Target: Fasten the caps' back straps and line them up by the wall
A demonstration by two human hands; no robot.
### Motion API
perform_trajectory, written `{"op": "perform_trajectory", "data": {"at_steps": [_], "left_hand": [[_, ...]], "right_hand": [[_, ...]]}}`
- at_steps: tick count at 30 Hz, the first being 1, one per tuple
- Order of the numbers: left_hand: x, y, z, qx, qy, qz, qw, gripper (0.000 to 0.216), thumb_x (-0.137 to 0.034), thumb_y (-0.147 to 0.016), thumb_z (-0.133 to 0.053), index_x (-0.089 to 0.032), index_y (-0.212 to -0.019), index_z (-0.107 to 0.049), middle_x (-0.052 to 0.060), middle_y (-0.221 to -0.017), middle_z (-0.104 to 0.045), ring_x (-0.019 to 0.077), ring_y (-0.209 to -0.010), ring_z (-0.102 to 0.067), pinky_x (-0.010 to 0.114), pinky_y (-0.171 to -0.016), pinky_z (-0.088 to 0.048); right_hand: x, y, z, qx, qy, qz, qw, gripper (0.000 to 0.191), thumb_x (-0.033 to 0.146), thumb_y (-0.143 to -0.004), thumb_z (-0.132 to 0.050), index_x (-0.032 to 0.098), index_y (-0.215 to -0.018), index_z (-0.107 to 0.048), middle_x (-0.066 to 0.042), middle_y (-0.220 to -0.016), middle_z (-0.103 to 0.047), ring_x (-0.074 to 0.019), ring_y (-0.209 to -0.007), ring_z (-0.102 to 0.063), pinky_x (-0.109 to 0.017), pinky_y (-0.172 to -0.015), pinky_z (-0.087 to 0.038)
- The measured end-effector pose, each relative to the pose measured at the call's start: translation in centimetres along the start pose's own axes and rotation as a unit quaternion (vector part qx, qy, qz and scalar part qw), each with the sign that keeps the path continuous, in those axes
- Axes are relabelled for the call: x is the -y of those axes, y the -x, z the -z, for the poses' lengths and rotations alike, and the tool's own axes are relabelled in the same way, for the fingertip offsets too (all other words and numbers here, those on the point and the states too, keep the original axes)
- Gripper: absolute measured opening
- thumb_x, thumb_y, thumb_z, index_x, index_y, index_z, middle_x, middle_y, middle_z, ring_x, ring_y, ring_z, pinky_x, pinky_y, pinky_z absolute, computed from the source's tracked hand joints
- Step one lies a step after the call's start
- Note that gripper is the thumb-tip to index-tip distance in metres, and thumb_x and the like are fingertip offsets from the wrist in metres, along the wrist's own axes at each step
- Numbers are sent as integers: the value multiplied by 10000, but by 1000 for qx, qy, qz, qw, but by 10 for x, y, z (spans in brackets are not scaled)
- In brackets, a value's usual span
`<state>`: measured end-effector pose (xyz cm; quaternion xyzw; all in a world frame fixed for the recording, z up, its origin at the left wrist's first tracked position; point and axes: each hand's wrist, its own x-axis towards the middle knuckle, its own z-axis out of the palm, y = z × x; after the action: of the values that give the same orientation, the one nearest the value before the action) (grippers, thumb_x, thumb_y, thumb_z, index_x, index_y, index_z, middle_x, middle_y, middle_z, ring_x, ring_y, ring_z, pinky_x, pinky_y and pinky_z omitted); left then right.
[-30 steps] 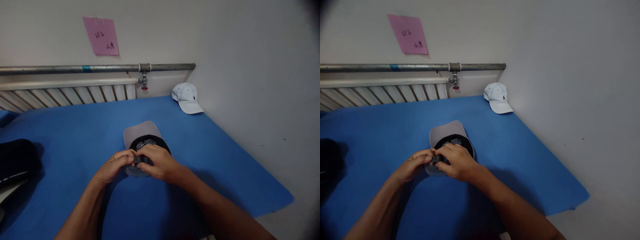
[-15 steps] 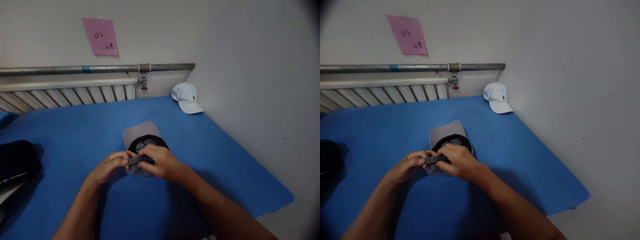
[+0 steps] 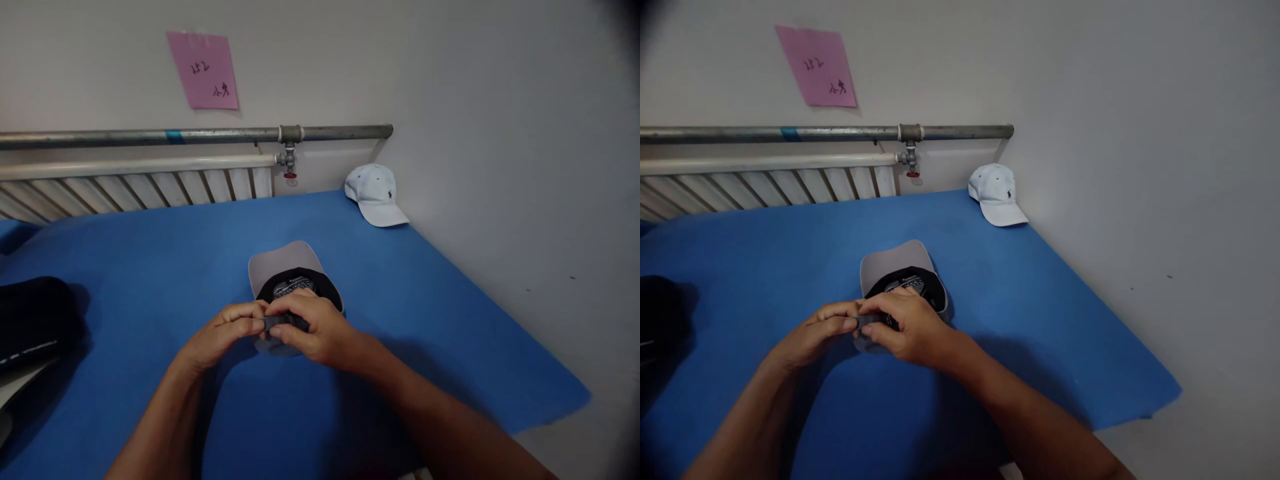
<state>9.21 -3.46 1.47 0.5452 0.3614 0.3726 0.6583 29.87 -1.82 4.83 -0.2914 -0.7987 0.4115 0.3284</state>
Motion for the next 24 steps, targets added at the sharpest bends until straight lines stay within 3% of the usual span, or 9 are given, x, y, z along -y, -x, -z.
{"op": "perform_trajectory", "data": {"at_steps": [3, 6, 9, 13, 16, 24], "left_hand": [[-3, 0, -3, -4, 8, 19, 1000, 88, -271, -788, -644, -187, -766, -627, -6, -744, -576, 118, -698, -505, 229, -645, -389], [-4, -2, -6, 5, -7, 46, 999, 229, -266, -745, -710, -213, -953, -627, 4, -819, -611, 134, -736, -536, 238, -650, -404], [-2, -4, -7, 5, -75, 55, 996, 180, -259, -772, -681, -187, -935, -662, 22, -841, -616, 142, -764, -531, 256, -685, -406], [0, -3, -8, -23, -93, 55, 994, 94, -251, -792, -633, -166, -805, -670, -6, -692, -563, 110, -636, -474, 234, -597, -362], [-2, -3, -11, -32, -63, 55, 996, 101, -244, -759, -663, -168, -817, -695, 3, -696, -594, 117, -636, -497, 238, -603, -375], [-1, -6, -17, -90, 15, 77, 993, 85, -216, -651, -724, -188, -730, -739, 0, -670, -651, 113, -620, -540, 247, -639, -407]], "right_hand": [[-5, -1, 0, -6, -118, -60, 991, 107, 198, -782, -651, 222, -886, -652, 5, -859, -651, -141, -832, -601, -312, -802, -466], [-12, -3, 4, -11, -253, -120, 960, 161, 220, -756, -670, 211, -915, -643, 10, -832, -640, -117, -767, -605, -271, -724, -483], [-18, -6, 7, -24, -322, -152, 934, 186, 224, -714, -700, 201, -888, -637, 24, -770, -633, -93, -692, -594, -241, -681, -475], [-19, -8, 8, -51, -348, -168, 921, 149, 246, -692, -713, 198, -791, -612, 44, -683, -606, -78, -610, -556, -219, -616, -445], [-18, -9, 7, -50, -357, -177, 916, 156, 261, -682, -721, 194, -754, -600, 45, -672, -598, -81, -600, -544, -221, -603, -435], [-15, -9, 6, -25, -319, -171, 932, 104, 262, -714, -677, 188, -716, -603, 42, -657, -558, -81, -593, -500, -227, -594, -406]]}}
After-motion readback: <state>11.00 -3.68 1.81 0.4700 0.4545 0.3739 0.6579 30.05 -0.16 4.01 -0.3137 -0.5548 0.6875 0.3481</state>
